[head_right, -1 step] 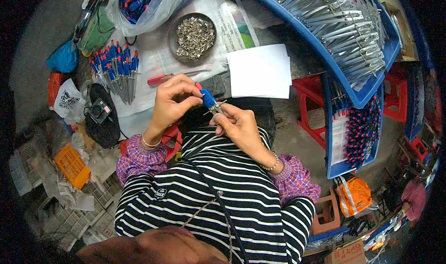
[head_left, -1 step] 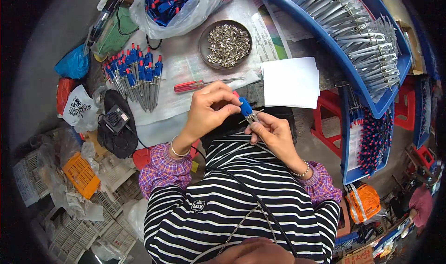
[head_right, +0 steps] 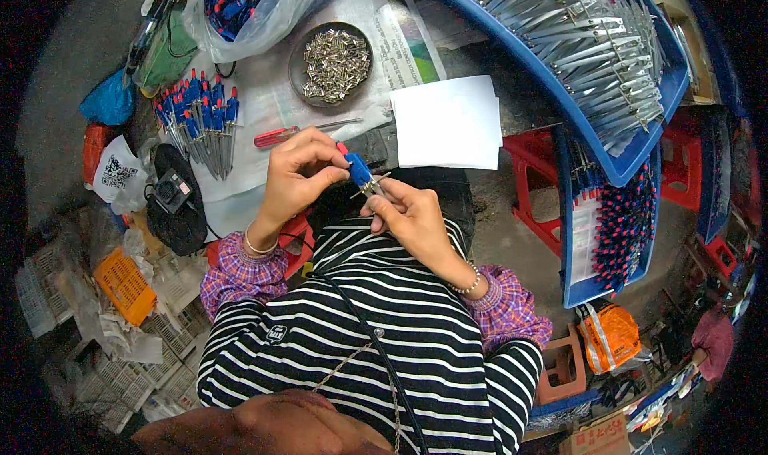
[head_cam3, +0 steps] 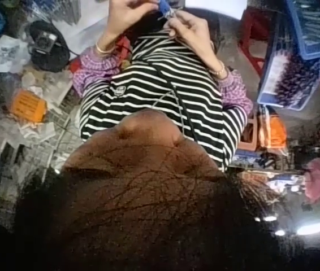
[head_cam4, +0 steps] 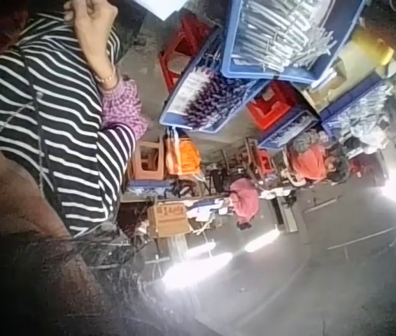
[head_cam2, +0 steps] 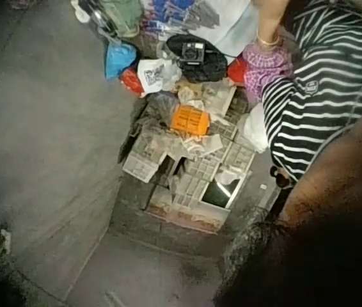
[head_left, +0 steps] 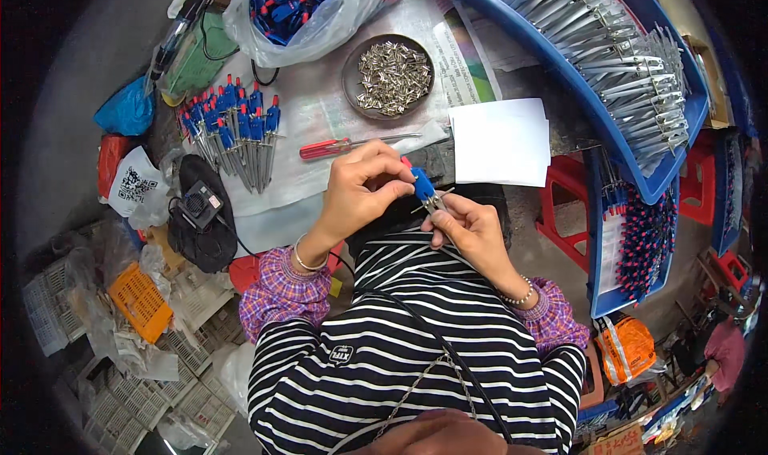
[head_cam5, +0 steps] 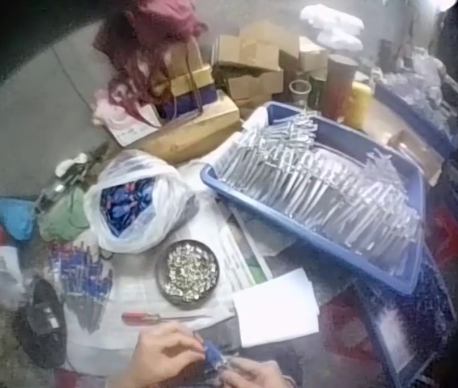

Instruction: Assembling small metal pins and blue plastic components using a manual jig and press at a workstation.

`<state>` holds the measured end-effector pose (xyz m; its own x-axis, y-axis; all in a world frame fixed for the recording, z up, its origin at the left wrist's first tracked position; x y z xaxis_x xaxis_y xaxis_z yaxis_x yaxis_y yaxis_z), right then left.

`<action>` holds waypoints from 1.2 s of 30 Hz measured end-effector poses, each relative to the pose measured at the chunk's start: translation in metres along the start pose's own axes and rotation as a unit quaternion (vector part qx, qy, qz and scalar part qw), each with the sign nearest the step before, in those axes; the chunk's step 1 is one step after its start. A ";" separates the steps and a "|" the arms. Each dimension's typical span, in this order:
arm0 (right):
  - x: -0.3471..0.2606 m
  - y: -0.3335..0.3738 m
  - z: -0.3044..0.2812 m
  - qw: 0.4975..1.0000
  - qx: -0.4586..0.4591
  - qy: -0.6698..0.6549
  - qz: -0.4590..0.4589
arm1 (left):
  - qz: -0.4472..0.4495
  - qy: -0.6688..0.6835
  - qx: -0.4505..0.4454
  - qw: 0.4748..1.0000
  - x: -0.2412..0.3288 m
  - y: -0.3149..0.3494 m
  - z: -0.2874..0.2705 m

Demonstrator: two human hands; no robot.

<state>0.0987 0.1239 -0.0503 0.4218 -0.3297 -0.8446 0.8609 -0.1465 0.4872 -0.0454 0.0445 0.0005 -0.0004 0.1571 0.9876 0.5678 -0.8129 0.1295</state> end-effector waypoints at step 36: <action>-0.007 0.008 -0.021 0.998 0.033 -0.024 -0.050 | -0.101 0.013 -0.022 0.995 -0.013 -0.011 0.002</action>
<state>0.1082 0.1445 -0.0454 0.3196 -0.3553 -0.8784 0.8765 -0.2414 0.4166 -0.0503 0.0525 -0.0136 -0.1325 0.3056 0.9429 0.5179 -0.7897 0.3288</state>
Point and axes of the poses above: each hand's wrist, its own y-axis away from the middle knuckle, its own z-axis out of the palm, x = y × z, the point moved 6 cm from there along -y, towards the middle knuckle, and after that the axes turned 14 degrees about y, right-handed, at the moved point
